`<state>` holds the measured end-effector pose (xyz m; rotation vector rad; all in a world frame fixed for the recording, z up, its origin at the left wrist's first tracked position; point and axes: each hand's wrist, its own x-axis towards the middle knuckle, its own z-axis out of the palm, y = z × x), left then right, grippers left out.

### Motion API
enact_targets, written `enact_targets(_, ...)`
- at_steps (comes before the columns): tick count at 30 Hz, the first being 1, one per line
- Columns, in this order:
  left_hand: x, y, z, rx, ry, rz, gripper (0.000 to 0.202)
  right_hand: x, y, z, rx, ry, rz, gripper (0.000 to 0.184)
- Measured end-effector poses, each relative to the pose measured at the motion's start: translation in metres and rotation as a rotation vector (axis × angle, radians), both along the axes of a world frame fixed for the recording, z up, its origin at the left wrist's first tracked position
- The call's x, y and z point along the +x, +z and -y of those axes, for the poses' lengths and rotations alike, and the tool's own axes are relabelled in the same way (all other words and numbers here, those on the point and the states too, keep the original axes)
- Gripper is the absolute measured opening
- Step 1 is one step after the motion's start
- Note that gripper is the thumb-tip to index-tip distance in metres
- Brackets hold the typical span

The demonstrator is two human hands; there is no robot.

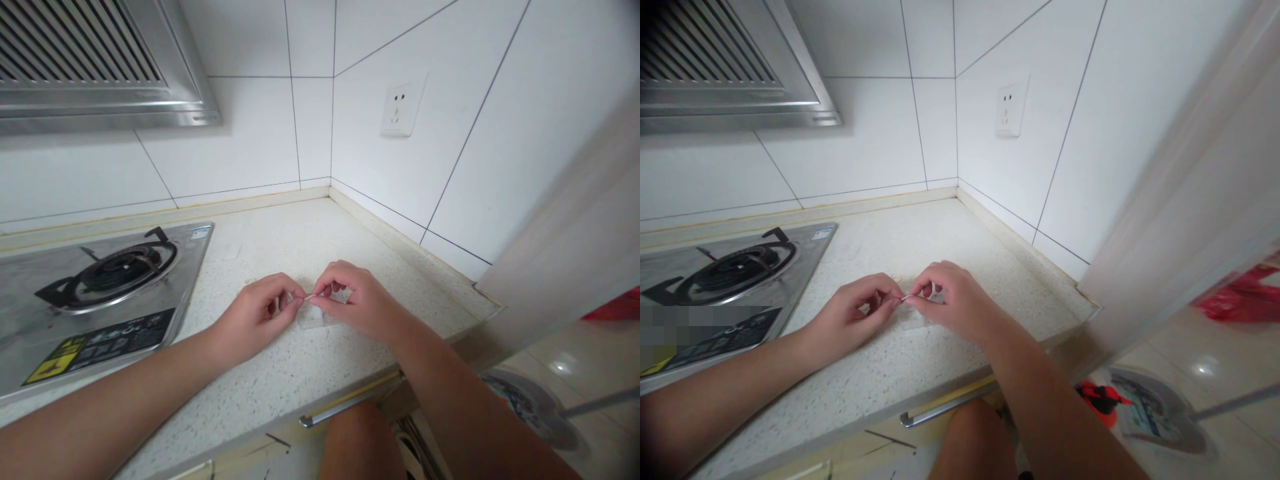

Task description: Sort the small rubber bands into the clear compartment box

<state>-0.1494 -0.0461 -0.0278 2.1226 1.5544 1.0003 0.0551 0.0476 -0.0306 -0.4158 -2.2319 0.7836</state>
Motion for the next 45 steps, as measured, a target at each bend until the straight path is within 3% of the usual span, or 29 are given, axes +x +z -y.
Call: enact_targets(45,0.0033,0.0059,0.0021,-0.020,-0.042,0.012,0.014,0.0020,0.0023,0.0035,-0.060,0.007,0.047,0.013)
